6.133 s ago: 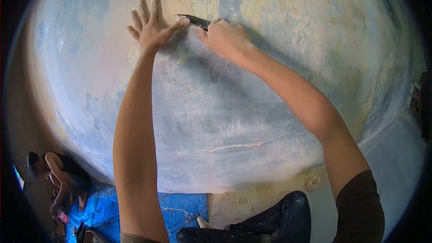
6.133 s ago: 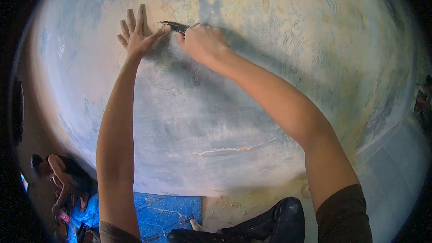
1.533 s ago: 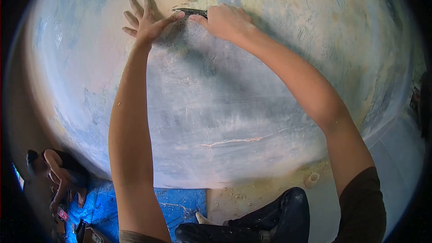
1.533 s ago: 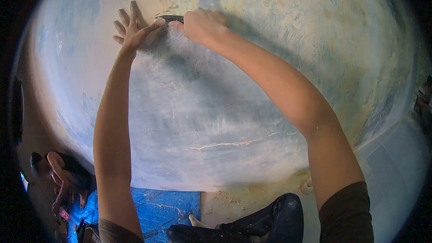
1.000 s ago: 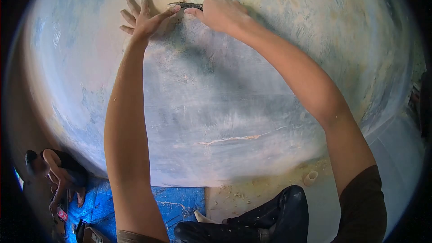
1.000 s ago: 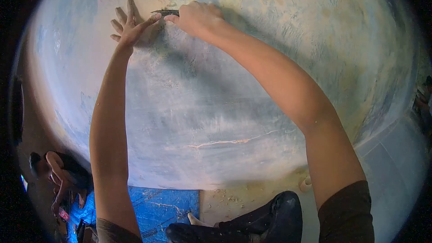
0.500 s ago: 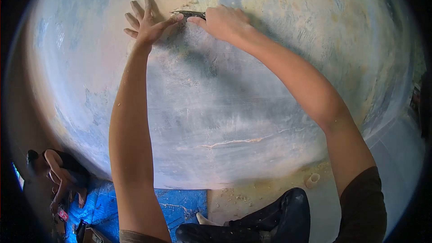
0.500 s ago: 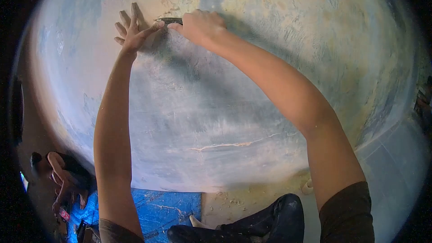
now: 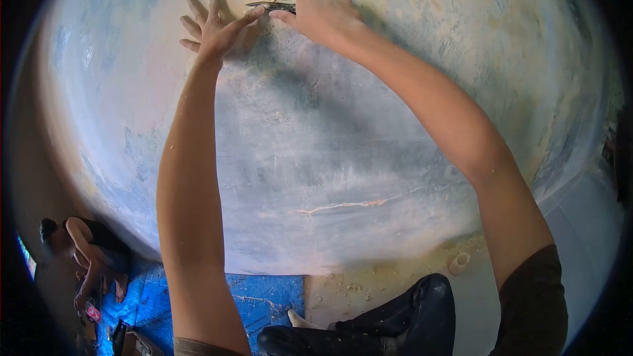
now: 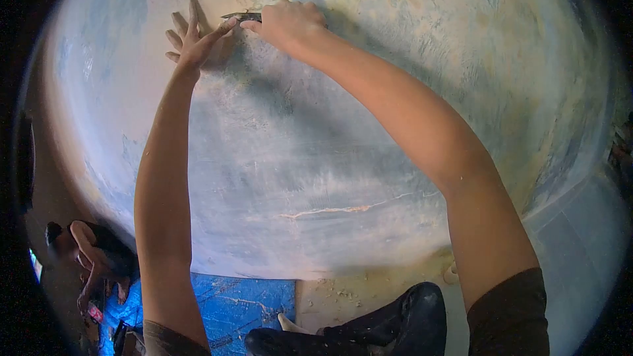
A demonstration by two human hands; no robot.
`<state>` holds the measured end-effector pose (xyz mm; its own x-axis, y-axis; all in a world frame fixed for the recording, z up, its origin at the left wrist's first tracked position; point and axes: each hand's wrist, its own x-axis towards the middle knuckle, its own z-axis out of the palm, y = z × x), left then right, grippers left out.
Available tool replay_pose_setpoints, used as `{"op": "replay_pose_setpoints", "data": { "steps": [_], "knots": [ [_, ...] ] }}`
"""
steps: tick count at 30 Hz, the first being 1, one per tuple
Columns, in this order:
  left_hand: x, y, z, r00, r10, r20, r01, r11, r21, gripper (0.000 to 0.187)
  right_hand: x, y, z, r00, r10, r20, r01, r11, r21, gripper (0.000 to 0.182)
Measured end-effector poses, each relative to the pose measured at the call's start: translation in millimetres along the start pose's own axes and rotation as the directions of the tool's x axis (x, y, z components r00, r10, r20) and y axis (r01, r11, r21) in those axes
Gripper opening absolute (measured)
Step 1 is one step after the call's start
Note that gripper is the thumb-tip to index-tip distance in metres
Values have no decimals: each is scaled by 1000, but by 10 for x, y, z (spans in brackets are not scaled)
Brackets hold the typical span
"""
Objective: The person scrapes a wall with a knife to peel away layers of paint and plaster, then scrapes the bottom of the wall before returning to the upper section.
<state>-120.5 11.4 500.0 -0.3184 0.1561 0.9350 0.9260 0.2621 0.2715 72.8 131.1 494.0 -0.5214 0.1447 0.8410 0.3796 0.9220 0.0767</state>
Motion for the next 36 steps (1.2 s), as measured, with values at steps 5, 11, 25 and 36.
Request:
{"op": "replay_pose_setpoints", "data": {
  "steps": [5,11,25,36],
  "knots": [
    [-7,-2,-6,1000,5,19,-5,1000,10,135,-48,-23,-68,996,52,69,-56,997,58,71],
    [-29,-6,-9,999,17,38,-19,999,45,138,-122,13,-58,992,68,108,-78,993,92,73],
    [-34,-6,57,999,44,-25,-41,994,101,142,-204,49,-27,997,62,56,-64,997,43,73],
    [-10,25,50,1000,-2,-28,5,994,106,140,-133,67,26,1000,-13,-21,11,997,-82,72]
  ]
}}
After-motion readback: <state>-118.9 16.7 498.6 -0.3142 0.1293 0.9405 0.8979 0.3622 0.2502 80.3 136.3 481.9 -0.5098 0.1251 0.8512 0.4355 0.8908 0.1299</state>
